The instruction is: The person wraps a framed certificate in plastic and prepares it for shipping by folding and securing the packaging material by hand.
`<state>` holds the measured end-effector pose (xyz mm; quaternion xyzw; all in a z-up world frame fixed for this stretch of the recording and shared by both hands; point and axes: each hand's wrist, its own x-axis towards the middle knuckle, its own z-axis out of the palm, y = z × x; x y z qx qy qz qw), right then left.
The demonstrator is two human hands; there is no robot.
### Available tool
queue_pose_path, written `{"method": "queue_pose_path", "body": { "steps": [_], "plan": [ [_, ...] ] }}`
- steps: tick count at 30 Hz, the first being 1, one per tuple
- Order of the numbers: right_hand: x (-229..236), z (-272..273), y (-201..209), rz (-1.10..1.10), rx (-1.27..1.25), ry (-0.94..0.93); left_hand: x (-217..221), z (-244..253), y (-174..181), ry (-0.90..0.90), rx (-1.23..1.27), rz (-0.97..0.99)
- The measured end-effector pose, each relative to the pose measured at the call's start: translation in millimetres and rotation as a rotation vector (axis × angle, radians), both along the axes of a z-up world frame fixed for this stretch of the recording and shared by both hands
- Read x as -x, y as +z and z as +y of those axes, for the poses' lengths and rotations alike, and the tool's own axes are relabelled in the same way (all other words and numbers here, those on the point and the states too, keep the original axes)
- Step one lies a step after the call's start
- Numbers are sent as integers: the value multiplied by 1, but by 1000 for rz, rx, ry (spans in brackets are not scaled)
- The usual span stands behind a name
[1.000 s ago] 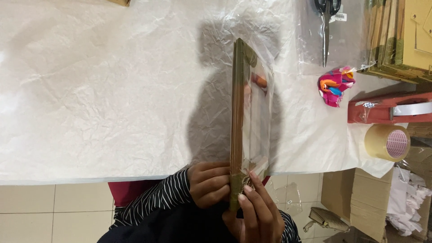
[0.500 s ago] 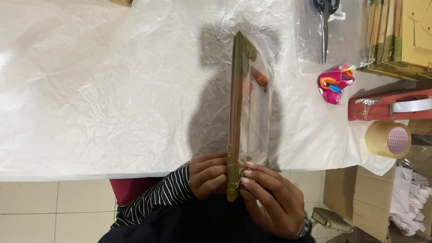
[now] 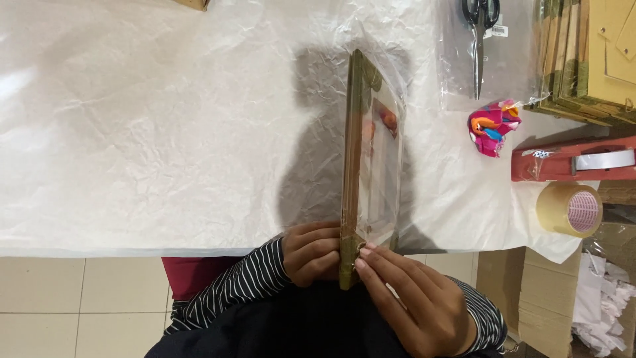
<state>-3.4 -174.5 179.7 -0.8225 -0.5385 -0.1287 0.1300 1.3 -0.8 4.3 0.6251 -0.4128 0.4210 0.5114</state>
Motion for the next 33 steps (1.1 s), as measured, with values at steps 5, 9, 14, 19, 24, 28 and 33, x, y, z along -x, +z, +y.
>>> {"method": "queue_pose_path", "body": {
  "steps": [5,9,14,19,24,28,33],
  "plan": [
    [7,7,0,8,-11,-9,0,-3,-7,-5,36,-9],
    [14,18,-3,-145,-4,-48,0,-1,1,-33,8,28],
    [13,17,-6,-188,-2,-25,-3,-2,2,1,18,-11],
    [4,13,-3,-159,-27,38,-3,-12,3,56,121,-13],
    [0,-5,-11,-24,-36,111,-4,-15,12,98,130,-11],
    [-2,-6,-10,-76,-40,108,-7,-12,9,78,100,-25],
    [4,6,-3,-216,63,89,-7,-13,10,76,71,-11]
  ]
}}
